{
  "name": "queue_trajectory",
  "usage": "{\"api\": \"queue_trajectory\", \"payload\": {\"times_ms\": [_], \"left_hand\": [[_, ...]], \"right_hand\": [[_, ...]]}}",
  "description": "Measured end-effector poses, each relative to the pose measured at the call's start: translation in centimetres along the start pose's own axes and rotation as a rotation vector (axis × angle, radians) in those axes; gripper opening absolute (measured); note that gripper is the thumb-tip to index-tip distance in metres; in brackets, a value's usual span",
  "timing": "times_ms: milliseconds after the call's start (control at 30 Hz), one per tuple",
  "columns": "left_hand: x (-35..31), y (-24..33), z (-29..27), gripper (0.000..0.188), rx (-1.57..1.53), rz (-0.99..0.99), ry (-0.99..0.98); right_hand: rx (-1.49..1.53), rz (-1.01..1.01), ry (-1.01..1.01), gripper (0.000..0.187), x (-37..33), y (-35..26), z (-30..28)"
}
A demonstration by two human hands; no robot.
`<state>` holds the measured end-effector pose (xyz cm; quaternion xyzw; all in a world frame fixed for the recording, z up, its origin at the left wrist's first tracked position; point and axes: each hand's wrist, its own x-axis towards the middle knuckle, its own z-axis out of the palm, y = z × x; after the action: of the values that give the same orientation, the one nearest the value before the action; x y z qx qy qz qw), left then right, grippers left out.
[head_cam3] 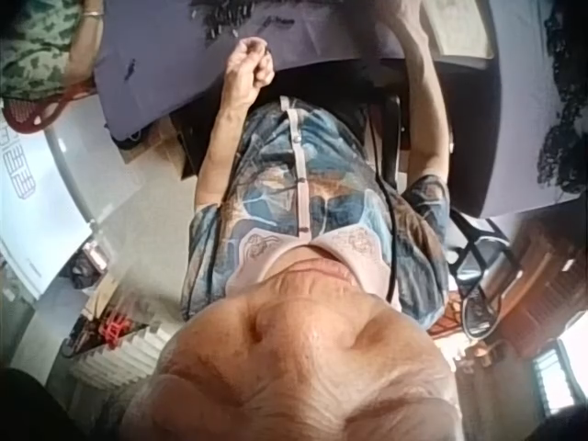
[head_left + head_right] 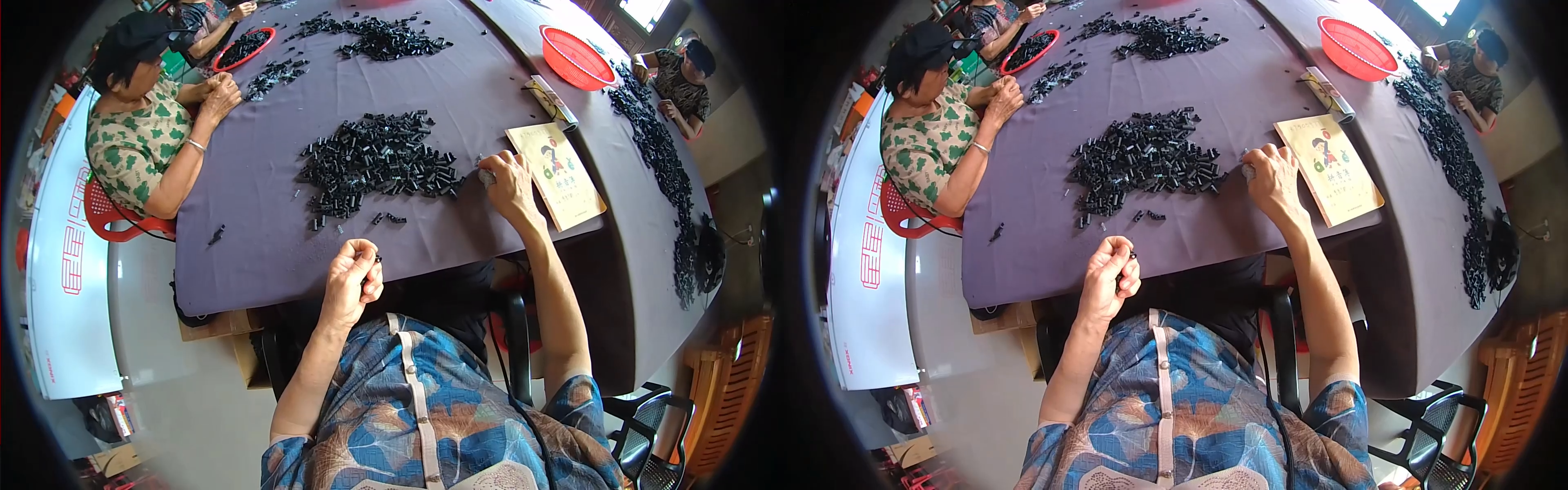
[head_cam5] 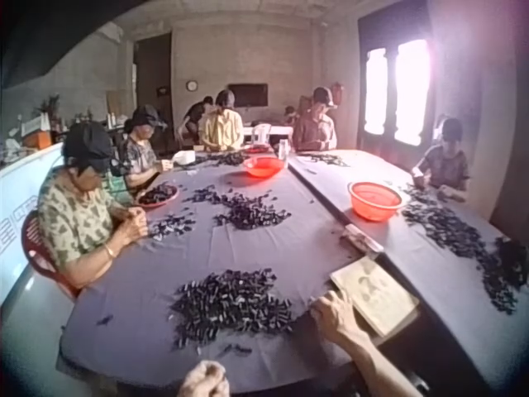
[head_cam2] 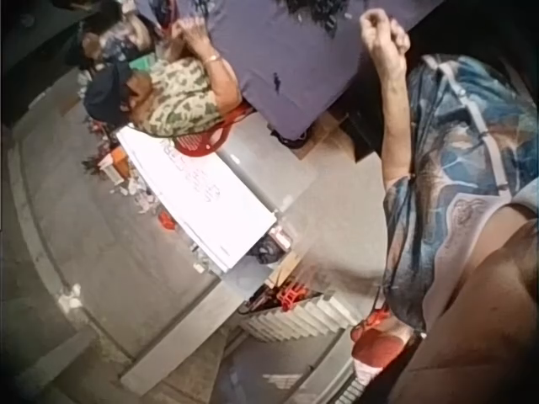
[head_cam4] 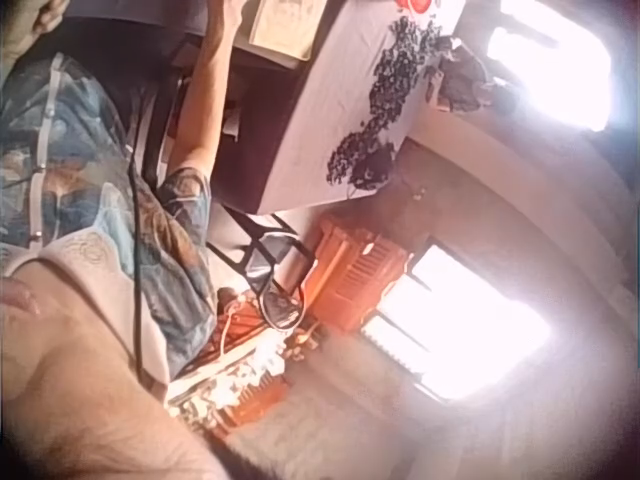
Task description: Assembling and sorting small black plastic components at a workshop table.
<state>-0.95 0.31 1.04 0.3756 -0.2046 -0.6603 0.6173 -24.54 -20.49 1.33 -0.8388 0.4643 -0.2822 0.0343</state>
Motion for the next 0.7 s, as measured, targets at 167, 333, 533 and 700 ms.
{"api": "queue_trajectory", "payload": {"times_ms": [167,333,533,700], "left_hand": [[0.0,0.1,0.0,0.007,-0.003,-0.002,-0.006],[0.0,0.0,-0.1,0.007,-0.006,-0.003,0.010],[0.1,0.0,-0.1,0.007,-0.042,0.001,0.017],[0.3,0.0,-0.1,0.006,-0.067,0.006,-0.009]], "right_hand": [[-0.010,0.049,-0.057,0.030,0.2,-0.1,0.0],[-0.103,0.034,-0.142,0.022,0.6,-1.4,-0.9],[-0.142,0.038,-0.079,0.016,0.7,-1.4,0.2],[-0.185,-0.003,-0.059,0.012,0.5,-1.6,0.2]]}}
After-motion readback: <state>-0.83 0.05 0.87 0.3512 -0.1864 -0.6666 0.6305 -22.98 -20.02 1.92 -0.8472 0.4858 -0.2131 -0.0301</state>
